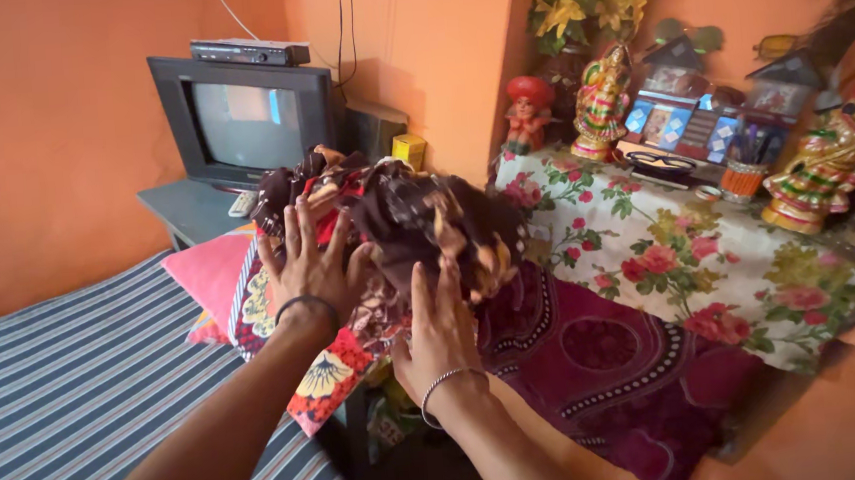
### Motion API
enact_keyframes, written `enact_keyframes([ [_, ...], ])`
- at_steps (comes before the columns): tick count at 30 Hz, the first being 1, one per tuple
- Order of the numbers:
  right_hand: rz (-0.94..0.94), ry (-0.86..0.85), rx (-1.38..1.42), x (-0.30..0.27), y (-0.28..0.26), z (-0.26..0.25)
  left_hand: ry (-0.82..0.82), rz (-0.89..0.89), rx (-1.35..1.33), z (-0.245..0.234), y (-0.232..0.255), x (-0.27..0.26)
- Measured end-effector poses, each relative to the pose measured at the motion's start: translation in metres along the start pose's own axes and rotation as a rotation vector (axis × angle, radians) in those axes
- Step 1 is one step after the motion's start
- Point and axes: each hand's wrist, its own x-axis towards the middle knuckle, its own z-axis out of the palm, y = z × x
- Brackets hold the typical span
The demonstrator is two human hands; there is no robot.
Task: The person folds a floral patterned bedsheet on a bed, smoothing it out and folding it into a compact bundle. They then pick up a colorful pillow, fold it, and place it on a nearby table. Finally, they fold a second floral patterned cloth and place it on the table as well.
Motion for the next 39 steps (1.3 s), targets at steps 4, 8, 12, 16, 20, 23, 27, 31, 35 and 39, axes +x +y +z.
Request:
enact_keyframes([
  [4, 0.001, -0.08, -0.034, -0.012, -0.006, -0.01, -0.05, -0.008, 0.023, -0.022, 0.003, -0.018],
  [8, -0.037, -0.053, -0.038, -0.023, -0.006, -0.011, -0.074, -0.009, 0.023, -0.033, 0.005, -0.034],
  [12, -0.043, -0.009, -0.003, -0.025, -0.006, -0.012, -0.075, 0.019, -0.008, -0.038, 0.009, -0.04],
  [16, -0.018, -0.027, -0.048, -0.027, -0.002, -0.019, -0.048, 0.033, -0.026, -0.034, 0.019, -0.032],
  [20, 0.027, -0.025, -0.083, -0.025, 0.007, -0.025, -0.066, 0.045, -0.037, -0.025, 0.027, -0.031],
  [23, 0.043, 0.01, -0.083, -0.017, 0.009, -0.026, -0.055, 0.081, -0.037, -0.019, 0.031, -0.028],
  [27, 0.124, -0.05, -0.085, -0.008, 0.005, -0.025, -0.067, 0.12, -0.004, -0.013, 0.03, -0.024],
  [31, 0.055, 0.052, -0.131, -0.003, 0.001, -0.013, -0.063, 0.16, -0.026, -0.01, 0.02, -0.02],
  [35, 0.116, 0.012, -0.141, -0.011, -0.011, 0.001, -0.128, 0.146, -0.042, -0.009, 0.009, -0.019],
  [39, 0.114, 0.019, -0.139, -0.016, -0.022, 0.007, -0.113, 0.183, -0.061, -0.008, -0.004, -0.034],
])
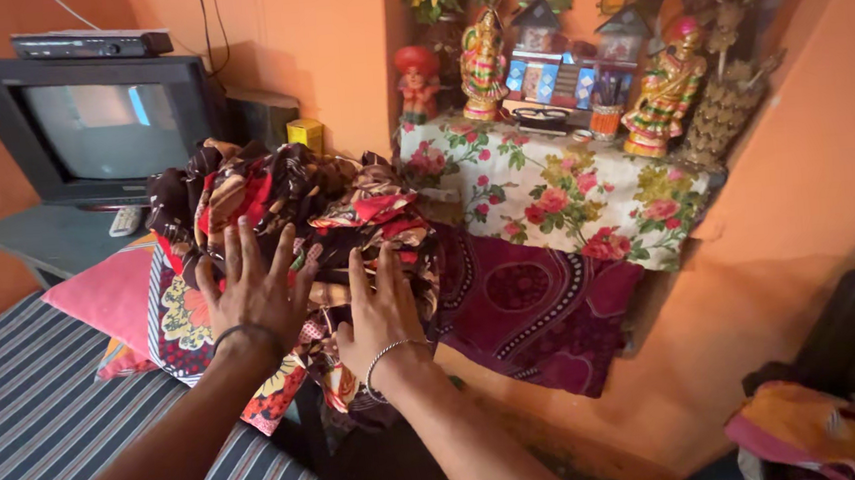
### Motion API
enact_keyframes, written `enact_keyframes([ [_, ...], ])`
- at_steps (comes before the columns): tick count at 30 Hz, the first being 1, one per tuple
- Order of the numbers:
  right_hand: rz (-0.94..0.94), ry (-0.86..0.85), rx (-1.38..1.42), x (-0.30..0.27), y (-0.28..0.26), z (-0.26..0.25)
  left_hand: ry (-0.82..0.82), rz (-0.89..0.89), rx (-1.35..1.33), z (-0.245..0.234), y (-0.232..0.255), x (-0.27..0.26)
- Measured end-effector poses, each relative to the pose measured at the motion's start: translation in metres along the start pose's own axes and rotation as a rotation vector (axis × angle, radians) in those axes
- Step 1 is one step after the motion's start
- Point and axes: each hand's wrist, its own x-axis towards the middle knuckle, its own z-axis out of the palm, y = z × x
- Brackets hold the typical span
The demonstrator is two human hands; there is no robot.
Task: The person folds a floral patterned bedsheet on a bed, smoothing it out and folding it into a compact bundle. They then pick up a colorful pillow, fold it, and place it on a nearby table. Finally, they fold a second floral patterned cloth and place it on the table as well.
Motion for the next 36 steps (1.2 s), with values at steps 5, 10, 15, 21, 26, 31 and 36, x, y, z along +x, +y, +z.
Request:
enact_keyframes([
  [5, 0.061, -0.062, 0.053, -0.011, -0.011, 0.006, 0.051, 0.044, -0.021, -0.001, -0.004, -0.015],
  [10, 0.016, -0.033, 0.096, -0.021, -0.012, 0.007, 0.124, 0.062, -0.013, -0.015, -0.007, -0.025],
  [15, -0.018, -0.002, 0.086, -0.035, -0.009, -0.009, 0.111, 0.041, 0.023, -0.034, -0.004, -0.033],
  [21, -0.019, -0.074, -0.002, -0.07, 0.012, -0.048, 0.158, 0.014, 0.001, -0.057, 0.033, -0.058],
  [26, -0.052, -0.085, 0.009, -0.101, 0.03, -0.081, 0.153, -0.06, 0.005, -0.085, 0.076, -0.085],
  [31, -0.075, -0.136, 0.021, -0.144, 0.039, -0.111, 0.181, -0.106, -0.017, -0.115, 0.117, -0.13],
  [36, -0.118, -0.15, 0.044, -0.179, 0.041, -0.137, 0.188, -0.115, 0.065, -0.146, 0.144, -0.168],
])
